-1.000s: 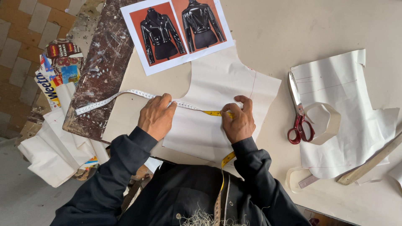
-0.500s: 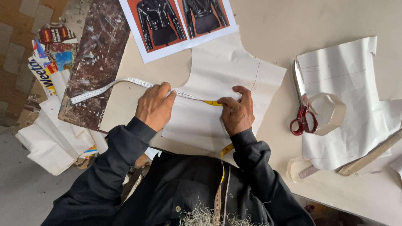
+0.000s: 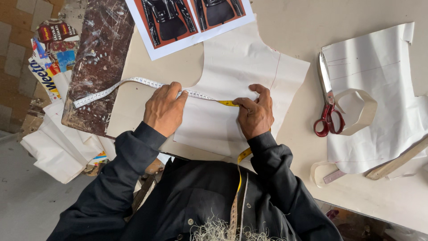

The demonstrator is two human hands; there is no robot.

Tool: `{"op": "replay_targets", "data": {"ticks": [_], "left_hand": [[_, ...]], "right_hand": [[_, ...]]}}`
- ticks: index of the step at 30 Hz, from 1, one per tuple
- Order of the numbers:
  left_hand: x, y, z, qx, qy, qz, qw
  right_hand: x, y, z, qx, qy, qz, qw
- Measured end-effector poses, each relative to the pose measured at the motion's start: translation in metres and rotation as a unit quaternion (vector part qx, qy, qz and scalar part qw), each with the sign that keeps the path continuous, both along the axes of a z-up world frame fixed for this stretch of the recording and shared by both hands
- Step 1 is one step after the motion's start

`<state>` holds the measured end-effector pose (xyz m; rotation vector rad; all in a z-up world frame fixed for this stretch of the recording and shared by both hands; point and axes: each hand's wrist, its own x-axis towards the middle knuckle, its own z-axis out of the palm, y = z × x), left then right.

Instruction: The person uses a ruler and pencil to mark lines on a white fabric pattern, then cuts along the marked lines with scissors. They measure the cut piece with a tape measure and mark additional points with a pencil.

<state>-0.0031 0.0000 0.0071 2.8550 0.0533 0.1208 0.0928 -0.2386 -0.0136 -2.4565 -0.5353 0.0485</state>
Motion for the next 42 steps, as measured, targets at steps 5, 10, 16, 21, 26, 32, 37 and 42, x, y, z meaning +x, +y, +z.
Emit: {"op": "replay_targets", "data": {"ticks": [5,10,16,21,26,32,37,42], "left_hand": [[0.000,-0.001,0.000,-0.014,0.012,0.011,1.000],[0.001,0.000,-0.002,-0.005,0.016,0.001,1.000],[0.003,-0.001,0.005,0.008,-0.001,0.007,1.000],[0.001,-0.002,0.002,-0.001,0.020,0.011,1.000],[0.000,-0.002,0.001,0.001,0.014,0.011,1.000],[0.000,-0.002,0.001,-0.003,0.020,0.012,1.000],[0.000,-0.002,0.001,-0.002,0.030,0.014,0.999],[-0.001,-0.004,0.000,-0.005,0.025,0.024,0.999]], "right_hand": [[0.000,-0.001,0.000,-0.002,-0.007,0.002,1.000],[0.001,-0.001,-0.002,-0.005,-0.004,0.004,1.000],[0.002,0.001,0.004,0.003,-0.030,0.008,1.000],[-0.002,0.000,0.004,-0.009,-0.020,0.006,1.000],[-0.004,-0.006,0.004,-0.026,-0.058,0.041,0.997],[-0.018,-0.018,0.001,-0.127,-0.220,0.103,0.962],[-0.030,-0.021,-0.009,-0.209,-0.227,0.127,0.943],[-0.033,-0.026,-0.008,-0.204,-0.229,0.141,0.941]]}}
